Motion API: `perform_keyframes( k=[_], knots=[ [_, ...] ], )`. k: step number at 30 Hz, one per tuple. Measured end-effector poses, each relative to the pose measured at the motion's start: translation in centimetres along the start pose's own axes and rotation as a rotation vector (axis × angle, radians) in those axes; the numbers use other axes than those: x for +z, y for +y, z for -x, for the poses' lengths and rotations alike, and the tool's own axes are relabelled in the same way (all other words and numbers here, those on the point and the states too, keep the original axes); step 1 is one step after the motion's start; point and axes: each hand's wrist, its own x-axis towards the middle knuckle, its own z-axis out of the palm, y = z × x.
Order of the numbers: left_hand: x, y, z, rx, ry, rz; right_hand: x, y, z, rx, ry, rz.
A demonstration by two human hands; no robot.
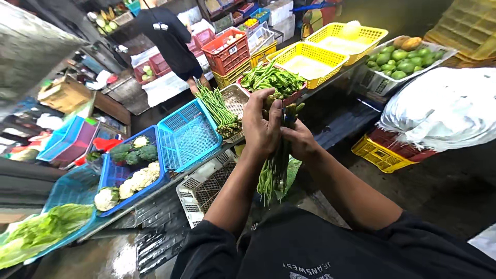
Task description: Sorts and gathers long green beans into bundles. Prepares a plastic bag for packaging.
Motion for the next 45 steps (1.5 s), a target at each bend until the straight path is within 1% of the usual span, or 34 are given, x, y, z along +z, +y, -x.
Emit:
perform_keyframes(
  k=[2, 4, 7, 9, 11, 13, 14, 15, 16, 17, 18, 19, 20, 21, 22, 23, 24, 25, 27, 29, 30, 31, 32, 33, 34, 35, 36, 38, 41, 43, 45],
  knots=[
    [0.5, 0.2, 0.0, -0.078, -0.005, -0.080, -0.4, 0.0, 0.0, 0.001, 0.017, 0.008],
    [0.8, 0.6, 0.1, -0.163, -0.063, -0.123, -0.8, 0.0, 0.2, 0.000, 0.032, 0.010],
    [1.5, 0.6, -0.2, -0.190, -0.169, -0.174, -1.4, -0.4, 0.5, 0.004, 0.059, 0.037],
    [1.6, 0.3, -0.7, -0.210, -0.287, -0.194, -1.8, -1.0, 0.7, 0.035, 0.078, 0.065],
    [1.6, -0.2, -1.2, -0.242, -0.397, -0.085, -2.2, -1.5, 1.0, 0.068, 0.096, 0.107],
    [1.9, -1.0, -1.0, -0.298, -0.454, 0.213, -2.4, -1.9, 1.4, 0.052, 0.102, 0.143],
    [2.0, -1.3, -0.6, -0.323, -0.471, 0.355, -2.7, -2.0, 1.6, 0.020, 0.117, 0.164],
    [2.0, -1.6, -0.1, -0.323, -0.476, 0.437, -3.2, -2.3, 1.8, -0.019, 0.139, 0.196],
    [1.8, -2.2, 0.8, -0.324, -0.462, 0.470, -3.7, -2.8, 1.9, -0.057, 0.182, 0.226],
    [1.5, -3.0, 2.0, -0.373, -0.433, 0.474, -4.3, -3.5, 1.9, -0.086, 0.242, 0.230],
    [1.0, -3.8, 3.9, -0.493, -0.410, 0.472, -5.2, -4.2, 1.9, -0.120, 0.275, 0.222],
    [0.5, -4.4, 6.2, -0.673, -0.425, 0.486, -6.1, -5.0, 1.9, -0.157, 0.281, 0.217],
    [0.4, -5.0, 8.7, -0.871, -0.504, 0.572, -6.9, -5.7, 2.0, -0.193, 0.266, 0.224],
    [0.7, -5.7, 11.0, -1.061, -0.643, 0.745, -7.3, -6.4, 2.1, -0.228, 0.236, 0.242],
    [1.4, -5.4, 12.6, -1.225, -0.797, 0.946, -7.3, -6.9, 2.1, -0.251, 0.189, 0.266],
    [2.5, -4.4, 13.3, -1.312, -0.919, 1.108, -7.1, -7.1, 2.3, -0.261, 0.135, 0.293],
    [3.8, -3.1, 13.3, -1.364, -0.978, 1.227, -6.7, -6.9, 2.6, -0.265, 0.096, 0.313],
    [5.3, -2.1, 12.8, -1.421, -0.969, 1.311, -6.1, -6.6, 3.2, -0.265, 0.069, 0.345],
    [8.3, -1.8, 10.6, -1.506, -0.866, 1.463, -4.8, -6.7, 4.1, -0.297, 0.034, 0.520],
    [8.9, -1.9, 7.3, -1.489, -0.743, 1.564, -3.1, -7.6, 3.6, -0.373, -0.007, 0.773],
    [8.5, -1.9, 5.8, -1.461, -0.680, 1.620, -2.3, -8.0, 3.0, -0.380, -0.046, 0.824],
    [8.4, -2.5, 4.5, -1.404, -0.638, 1.698, -1.5, -8.5, 1.8, -0.373, -0.130, 0.876],
    [9.1, -4.0, 3.6, -1.316, -0.618, 1.793, -0.4, -9.0, 0.2, -0.363, -0.241, 0.941],
    [9.6, -5.4, 2.4, -1.244, -0.581, 1.820, 0.9, -9.2, -1.5, -0.357, -0.352, 1.024],
    [9.2, -6.6, 0.7, -1.195, -0.550, 1.779, 2.3, -9.1, -3.1, -0.360, -0.454, 1.099],
    [7.8, -7.6, -1.4, -1.188, -0.535, 1.744, 3.6, -8.7, -4.8, -0.384, -0.537, 1.173],
    [6.9, -8.8, -3.4, -1.170, -0.537, 1.764, 4.9, -8.1, -6.4, -0.420, -0.605, 1.243],
    [5.4, -11.7, -7.1, -1.044, -0.502, 1.787, 6.8, -7.2, -9.2, -0.472, -0.701, 1.325],
    [2.1, -16.0, -12.7, -0.970, -0.343, 1.758, 8.1, -5.3, -13.6, -0.576, -0.729, 1.267],
    [0.1, -20.5, -16.0, -0.843, -0.254, 1.672, 8.2, -3.5, -16.7, -0.660, -0.677, 1.154],
    [-1.8, -25.8, -18.8, -0.730, -0.149, 1.573, 8.1, -1.5, -19.4, -0.680, -0.608, 1.051]
  ],
)
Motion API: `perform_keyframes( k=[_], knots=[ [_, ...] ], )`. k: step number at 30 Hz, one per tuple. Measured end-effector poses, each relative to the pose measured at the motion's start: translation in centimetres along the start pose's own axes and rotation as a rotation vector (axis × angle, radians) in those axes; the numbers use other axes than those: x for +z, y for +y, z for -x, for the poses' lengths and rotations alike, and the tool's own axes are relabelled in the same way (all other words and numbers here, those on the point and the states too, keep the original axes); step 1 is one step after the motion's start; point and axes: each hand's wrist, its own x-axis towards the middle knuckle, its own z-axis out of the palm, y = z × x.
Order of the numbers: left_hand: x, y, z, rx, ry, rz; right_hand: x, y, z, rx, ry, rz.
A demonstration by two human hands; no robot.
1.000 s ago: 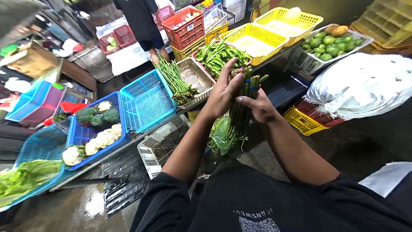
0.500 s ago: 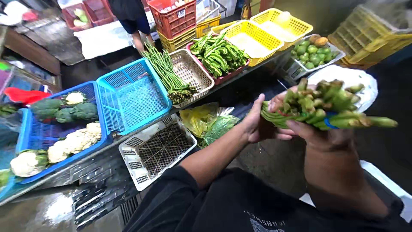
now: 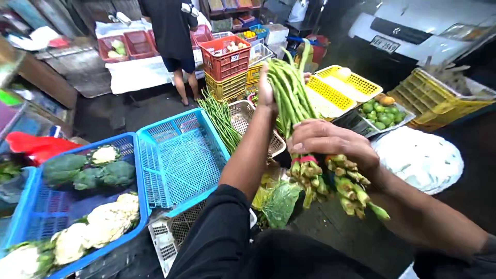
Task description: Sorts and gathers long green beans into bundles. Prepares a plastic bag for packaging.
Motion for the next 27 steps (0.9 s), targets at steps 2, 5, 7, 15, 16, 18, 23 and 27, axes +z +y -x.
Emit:
perform_keyframes(
  k=[2, 5, 7, 15, 16, 18, 23, 27],
  knots=[
    [-4.2, 4.1, -2.1, 0.161, 0.078, -0.118, 1.9, 2.9, -0.7, 0.064, 0.098, -0.080],
    [-10.6, 9.9, -4.2, 0.290, 0.093, -0.241, 5.9, 7.8, -1.0, 0.212, 0.291, -0.195],
    [-12.0, 12.3, -4.1, 0.290, 0.324, -0.242, 8.8, 10.6, -0.5, 0.363, 0.378, -0.350],
    [-26.3, 12.1, -0.2, -0.020, 1.080, -1.163, 17.3, 17.6, 4.4, 1.030, 0.171, -0.561],
    [-26.5, 12.3, 0.9, -0.007, 1.082, -1.215, 17.8, 18.3, 5.5, 1.068, 0.099, -0.571],
    [-25.3, 12.9, 2.9, -0.007, 1.010, -1.185, 17.9, 18.9, 6.5, 1.114, -0.018, -0.573],
    [-21.7, 14.5, 8.4, -0.009, 0.879, -1.173, 16.3, 17.7, 5.5, 1.032, -0.153, -0.569],
    [-16.5, 12.5, 14.5, 0.079, 0.707, -1.266, 15.2, 16.1, 5.3, 0.960, -0.253, -0.492]
  ],
)
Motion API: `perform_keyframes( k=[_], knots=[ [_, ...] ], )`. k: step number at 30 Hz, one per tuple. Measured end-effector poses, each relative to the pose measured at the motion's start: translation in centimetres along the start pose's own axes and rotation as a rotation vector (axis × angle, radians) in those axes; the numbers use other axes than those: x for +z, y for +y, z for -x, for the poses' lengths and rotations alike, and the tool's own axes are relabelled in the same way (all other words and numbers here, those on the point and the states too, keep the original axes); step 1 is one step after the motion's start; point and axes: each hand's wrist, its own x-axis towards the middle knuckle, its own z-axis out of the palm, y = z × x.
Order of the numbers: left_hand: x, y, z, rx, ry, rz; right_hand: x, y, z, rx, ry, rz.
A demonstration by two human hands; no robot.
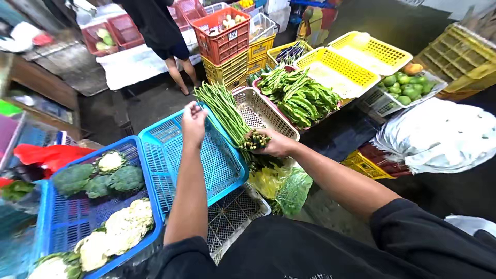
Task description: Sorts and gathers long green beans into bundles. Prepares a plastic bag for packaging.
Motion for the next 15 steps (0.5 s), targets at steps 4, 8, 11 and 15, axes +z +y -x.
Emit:
perform_keyframes(
  k=[4, 8, 11, 15],
  knots=[
    [4.0, -1.1, 10.1, 0.008, -0.048, -0.119, 0.0, 0.9, 1.8, -0.026, -0.001, 0.036],
    [8.4, -5.6, 12.6, -0.289, -0.034, -0.249, 0.1, 1.1, 3.6, -0.057, -0.020, 0.334],
    [10.2, -5.0, 12.7, -0.276, -0.123, -0.210, -0.9, 1.9, 5.4, -0.054, -0.042, 0.475],
    [11.2, -4.7, 12.4, -0.293, -0.215, -0.218, -1.4, 4.4, 8.7, 0.022, -0.012, 0.384]
  ],
)
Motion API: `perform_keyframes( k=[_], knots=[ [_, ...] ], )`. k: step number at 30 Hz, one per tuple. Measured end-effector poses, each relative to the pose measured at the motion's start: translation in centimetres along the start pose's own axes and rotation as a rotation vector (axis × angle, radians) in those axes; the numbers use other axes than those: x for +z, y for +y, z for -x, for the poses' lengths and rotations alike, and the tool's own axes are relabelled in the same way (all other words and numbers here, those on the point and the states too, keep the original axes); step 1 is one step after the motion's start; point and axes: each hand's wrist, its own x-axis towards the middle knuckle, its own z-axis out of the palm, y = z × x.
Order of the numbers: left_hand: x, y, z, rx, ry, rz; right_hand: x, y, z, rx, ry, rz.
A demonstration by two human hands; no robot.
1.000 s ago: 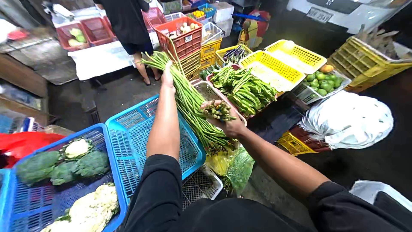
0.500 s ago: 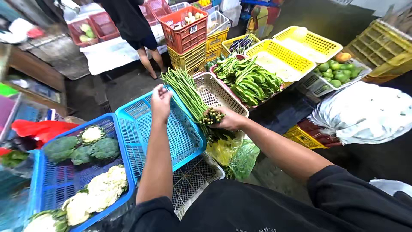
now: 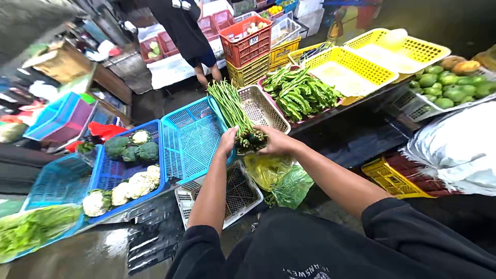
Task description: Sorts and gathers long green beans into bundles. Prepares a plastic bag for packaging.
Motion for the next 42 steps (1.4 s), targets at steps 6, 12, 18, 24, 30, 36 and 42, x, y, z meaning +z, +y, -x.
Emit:
perform_keyframes(
  k=[6, 12, 18, 24, 30, 36, 42],
  knots=[
    [1.9, 4.0, 6.5, 0.253, 0.054, 0.005, 1.3, 3.2, 2.2, 0.048, 0.170, -0.125],
    [3.3, 2.5, 6.8, 0.352, 0.168, -0.331, 3.6, 1.3, 2.0, 0.131, 0.160, -0.066],
    [5.2, 4.4, 6.9, 0.717, 0.456, -0.660, 3.5, -0.5, 1.9, 0.168, 0.172, 0.000],
    [4.9, 3.2, 3.0, 0.665, 0.310, -0.693, 4.0, -0.1, 1.9, 0.134, 0.250, -0.331],
    [5.3, 3.7, 4.5, 0.681, 0.181, -0.688, 5.5, 0.1, 0.6, 0.281, 0.557, -0.715],
    [0.7, -2.3, 12.1, 0.842, 0.042, -0.370, 5.3, -0.4, -0.3, 0.360, 0.569, -0.638],
    [-6.1, -29.4, 18.8, -0.366, 0.100, -0.137, 2.9, 1.3, 0.7, 0.579, 0.744, -0.925]
  ],
)
